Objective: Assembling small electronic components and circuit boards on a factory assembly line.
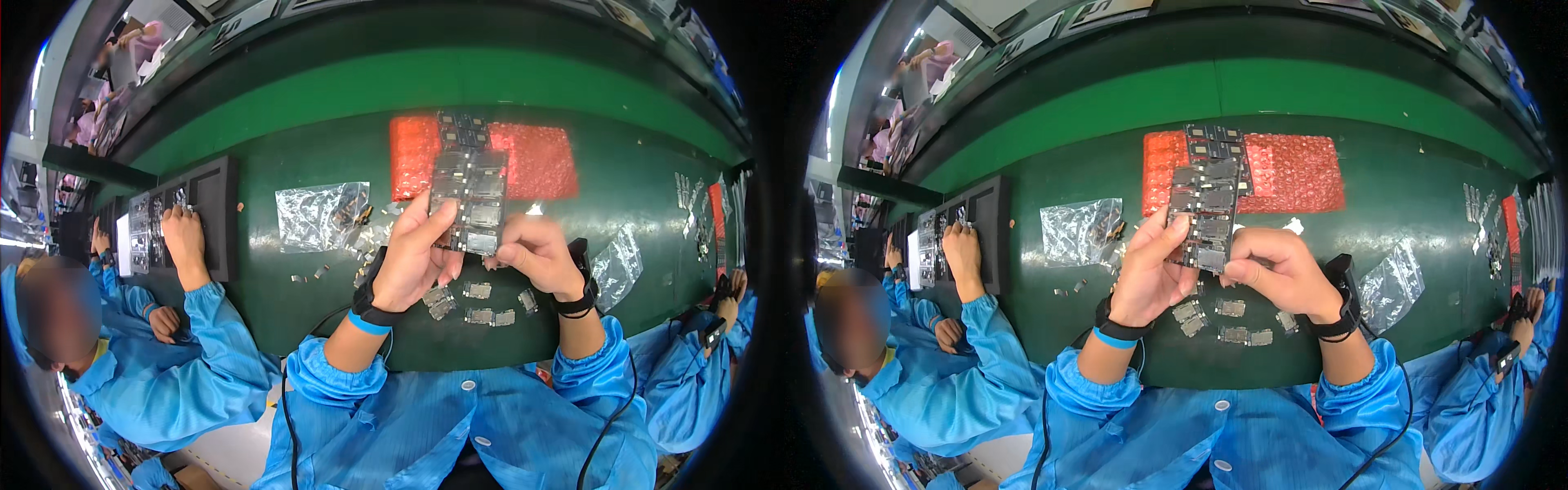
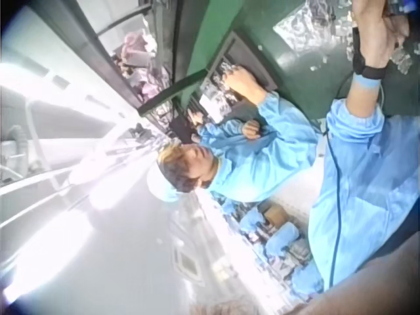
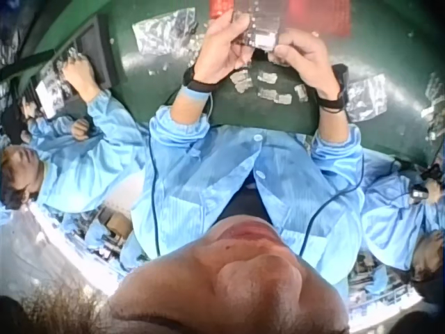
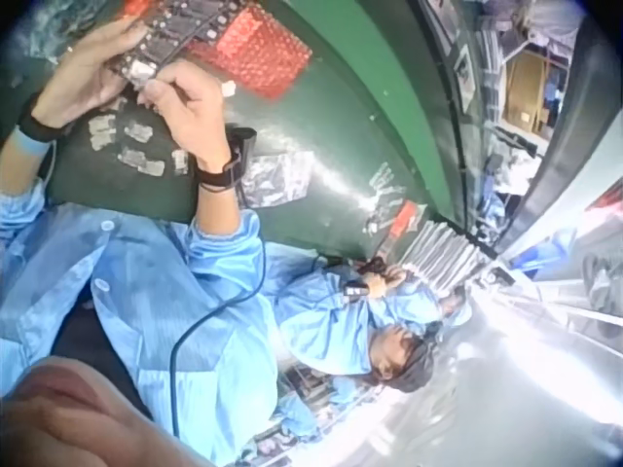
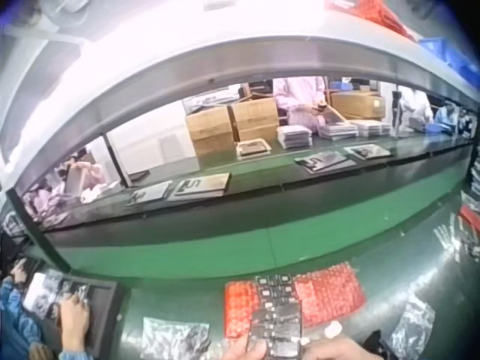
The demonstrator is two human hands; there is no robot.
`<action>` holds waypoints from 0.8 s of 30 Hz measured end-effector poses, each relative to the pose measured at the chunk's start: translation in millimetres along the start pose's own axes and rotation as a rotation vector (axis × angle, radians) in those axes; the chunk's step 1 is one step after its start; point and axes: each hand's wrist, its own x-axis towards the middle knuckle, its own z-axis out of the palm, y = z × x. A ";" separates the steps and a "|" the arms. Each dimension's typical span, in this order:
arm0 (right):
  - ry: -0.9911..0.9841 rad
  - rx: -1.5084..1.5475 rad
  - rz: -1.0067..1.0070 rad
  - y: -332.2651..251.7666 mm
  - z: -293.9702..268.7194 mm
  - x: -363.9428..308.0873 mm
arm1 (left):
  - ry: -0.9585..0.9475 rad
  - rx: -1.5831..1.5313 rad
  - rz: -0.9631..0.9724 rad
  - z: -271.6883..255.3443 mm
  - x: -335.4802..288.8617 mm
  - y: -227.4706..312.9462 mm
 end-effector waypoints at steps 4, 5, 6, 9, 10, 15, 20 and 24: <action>0.061 0.090 0.142 -5.1 -3.5 -0.5 | 0.043 0.091 0.090 6.4 -0.9 -3.7; 0.050 0.119 0.160 -1.6 -3.5 -0.9 | 0.055 0.129 0.125 7.9 -0.9 -4.0; 0.034 0.147 0.178 -1.1 -4.5 -1.1 | 0.078 0.129 0.128 10.9 -3.4 -2.8; 0.036 0.023 0.060 -3.1 4.6 5.0 | 0.086 0.097 0.075 6.0 -2.5 -1.6; 0.059 0.030 0.062 -3.3 8.3 4.2 | 0.081 0.098 0.079 6.5 -0.9 -1.5; 0.090 0.115 0.180 -7.6 9.6 4.6 | 0.161 0.169 0.163 6.9 -2.3 -6.1; 0.030 0.056 0.122 1.0 8.1 -6.2 | 0.059 0.059 -0.048 11.8 -6.7 0.9; 0.038 0.056 0.009 -3.1 6.5 -0.8 | 0.007 0.060 0.016 5.4 -5.0 2.3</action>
